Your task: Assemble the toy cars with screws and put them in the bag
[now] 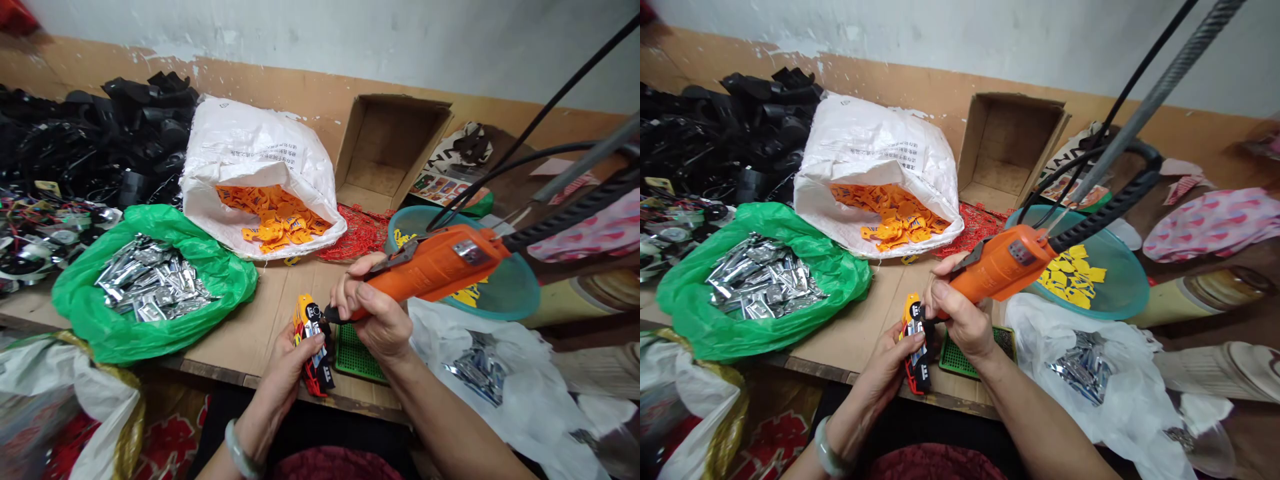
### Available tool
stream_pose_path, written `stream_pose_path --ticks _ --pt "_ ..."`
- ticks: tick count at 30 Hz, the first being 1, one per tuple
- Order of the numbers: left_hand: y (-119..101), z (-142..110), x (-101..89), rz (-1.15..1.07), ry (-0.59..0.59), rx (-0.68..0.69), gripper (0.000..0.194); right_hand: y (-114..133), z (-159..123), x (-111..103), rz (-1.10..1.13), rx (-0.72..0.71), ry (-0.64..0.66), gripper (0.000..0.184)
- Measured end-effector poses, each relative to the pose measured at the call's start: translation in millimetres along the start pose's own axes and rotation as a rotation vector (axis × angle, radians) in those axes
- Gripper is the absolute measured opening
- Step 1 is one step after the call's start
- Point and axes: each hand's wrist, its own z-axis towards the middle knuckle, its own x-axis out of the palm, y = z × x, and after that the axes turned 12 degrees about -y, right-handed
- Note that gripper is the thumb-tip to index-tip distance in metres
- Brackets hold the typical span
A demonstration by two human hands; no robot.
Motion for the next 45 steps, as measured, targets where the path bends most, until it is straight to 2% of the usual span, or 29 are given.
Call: stream_pose_path --ticks 16,23,40,45 --pt "2 3 -3.8 0.034 0.032 0.017 0.047 -2 -3 -2 0.016 0.012 0.033 0.016" --pt "0 0 -0.3 0.023 0.016 0.033 0.046 -1 -4 -1 -0.03 0.008 0.008 0.018" --pt "-2 -7 5.6 0.032 -0.026 0.075 0.048 -6 -12 -11 -0.075 0.052 0.127 0.019" --pt "-2 -7 3.3 0.049 -0.001 0.066 0.051 1 -6 -8 -0.043 0.064 0.017 0.021"
